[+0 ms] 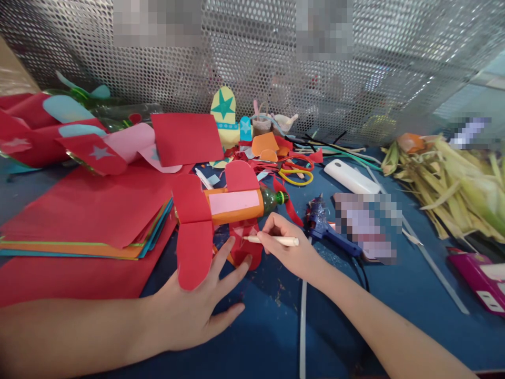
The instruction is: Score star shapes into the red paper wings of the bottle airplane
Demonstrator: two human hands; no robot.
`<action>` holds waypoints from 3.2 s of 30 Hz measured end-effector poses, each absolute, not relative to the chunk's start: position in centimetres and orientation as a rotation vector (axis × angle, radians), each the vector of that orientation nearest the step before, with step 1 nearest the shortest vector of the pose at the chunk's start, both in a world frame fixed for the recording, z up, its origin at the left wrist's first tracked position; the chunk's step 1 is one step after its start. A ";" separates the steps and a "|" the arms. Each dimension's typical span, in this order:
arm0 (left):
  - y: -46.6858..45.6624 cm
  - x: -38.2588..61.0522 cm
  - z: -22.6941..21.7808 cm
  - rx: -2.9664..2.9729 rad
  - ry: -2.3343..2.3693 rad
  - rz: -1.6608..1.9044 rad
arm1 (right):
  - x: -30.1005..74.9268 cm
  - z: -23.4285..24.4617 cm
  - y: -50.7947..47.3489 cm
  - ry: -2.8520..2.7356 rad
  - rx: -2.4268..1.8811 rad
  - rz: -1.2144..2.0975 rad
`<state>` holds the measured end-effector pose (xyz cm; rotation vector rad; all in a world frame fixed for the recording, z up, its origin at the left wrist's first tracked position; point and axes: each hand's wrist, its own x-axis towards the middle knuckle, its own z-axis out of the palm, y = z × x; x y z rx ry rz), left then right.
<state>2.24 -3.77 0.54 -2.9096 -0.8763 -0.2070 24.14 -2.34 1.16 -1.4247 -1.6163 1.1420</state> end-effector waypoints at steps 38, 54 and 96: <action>-3.8 2.3 0.6 -2.926 -0.869 -0.211 | 24.2 1.3 -2.3 -1.634 -1.393 1.161; -3.8 2.3 0.4 -2.933 -0.935 -0.232 | 24.4 1.0 -2.2 -1.610 -1.378 1.188; -3.8 2.3 0.5 -2.882 -0.875 -0.238 | 24.4 1.2 -2.4 -1.627 -1.368 1.182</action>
